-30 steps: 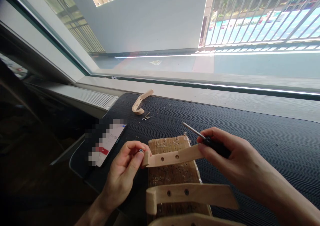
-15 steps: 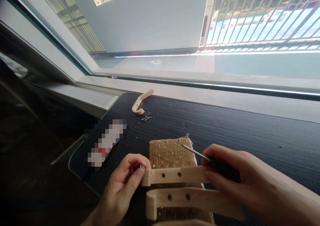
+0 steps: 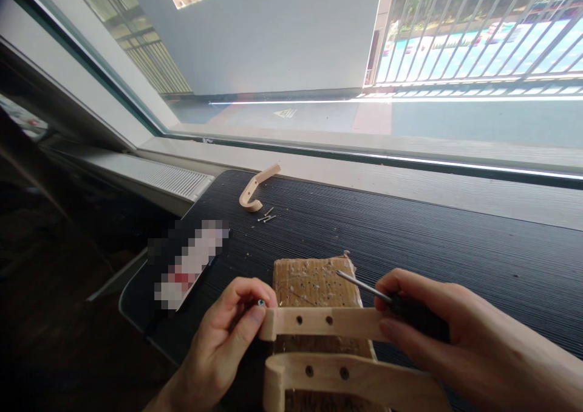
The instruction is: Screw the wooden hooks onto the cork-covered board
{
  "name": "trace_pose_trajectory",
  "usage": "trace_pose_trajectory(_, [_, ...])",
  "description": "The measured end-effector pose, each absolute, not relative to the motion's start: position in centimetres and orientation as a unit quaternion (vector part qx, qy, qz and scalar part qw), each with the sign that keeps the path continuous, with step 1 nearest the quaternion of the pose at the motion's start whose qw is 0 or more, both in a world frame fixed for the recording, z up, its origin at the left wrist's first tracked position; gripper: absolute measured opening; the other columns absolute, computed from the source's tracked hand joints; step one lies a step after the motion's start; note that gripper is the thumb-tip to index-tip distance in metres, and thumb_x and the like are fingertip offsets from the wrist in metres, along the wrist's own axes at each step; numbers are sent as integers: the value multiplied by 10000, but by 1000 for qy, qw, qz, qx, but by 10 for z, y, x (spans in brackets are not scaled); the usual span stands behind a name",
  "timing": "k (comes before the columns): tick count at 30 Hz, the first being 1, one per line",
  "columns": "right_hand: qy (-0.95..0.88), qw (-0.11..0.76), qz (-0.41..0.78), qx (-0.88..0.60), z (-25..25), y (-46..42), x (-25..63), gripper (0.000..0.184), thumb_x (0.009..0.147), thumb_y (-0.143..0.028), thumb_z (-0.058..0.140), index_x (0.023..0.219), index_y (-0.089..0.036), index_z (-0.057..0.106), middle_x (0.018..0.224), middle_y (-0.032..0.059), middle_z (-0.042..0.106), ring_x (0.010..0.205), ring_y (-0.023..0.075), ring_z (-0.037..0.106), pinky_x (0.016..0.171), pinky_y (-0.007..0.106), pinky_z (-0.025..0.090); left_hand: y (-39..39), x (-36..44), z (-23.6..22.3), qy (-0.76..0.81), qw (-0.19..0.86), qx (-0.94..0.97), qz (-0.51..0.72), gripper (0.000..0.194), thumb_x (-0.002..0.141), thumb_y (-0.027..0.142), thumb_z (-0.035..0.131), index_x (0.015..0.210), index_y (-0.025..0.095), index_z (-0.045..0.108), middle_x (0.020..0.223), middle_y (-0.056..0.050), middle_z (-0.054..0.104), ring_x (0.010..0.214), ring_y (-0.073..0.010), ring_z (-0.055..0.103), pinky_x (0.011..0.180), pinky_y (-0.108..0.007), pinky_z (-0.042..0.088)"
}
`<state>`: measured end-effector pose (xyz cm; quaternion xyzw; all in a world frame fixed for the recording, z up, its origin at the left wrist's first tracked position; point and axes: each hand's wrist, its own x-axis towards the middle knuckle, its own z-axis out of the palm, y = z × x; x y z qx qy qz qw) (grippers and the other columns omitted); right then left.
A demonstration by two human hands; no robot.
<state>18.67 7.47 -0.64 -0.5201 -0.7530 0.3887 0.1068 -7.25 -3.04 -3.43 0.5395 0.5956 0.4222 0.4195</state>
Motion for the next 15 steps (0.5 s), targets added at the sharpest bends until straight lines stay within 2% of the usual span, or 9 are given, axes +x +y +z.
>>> trace_pose_trajectory(3, [-747,30,463,-477,-7,79,190,261,741,-516,550,841,-287,626,764,7,648,716,213,598,624,225,496,-27,-71,-35,598,411,536,432,115,911,258,422,971,221,513,878,-15,567,788,-123,536,749,-235,440])
trace_pose_trajectory(7, [-751,35,448,-484,-12,81,192,272,742,-528,543,824,-279,615,754,0,634,714,203,578,616,221,481,-25,-69,-35,595,414,529,442,113,911,256,425,968,215,513,873,-16,564,769,-118,528,723,-225,440])
trace_pose_trajectory(15, [-755,-10,441,-485,-11,80,188,335,787,-560,484,936,-293,623,829,-28,667,716,174,593,603,205,470,-24,-68,-32,592,417,533,437,110,911,244,421,957,204,513,857,-13,558,752,-113,524,706,-222,439])
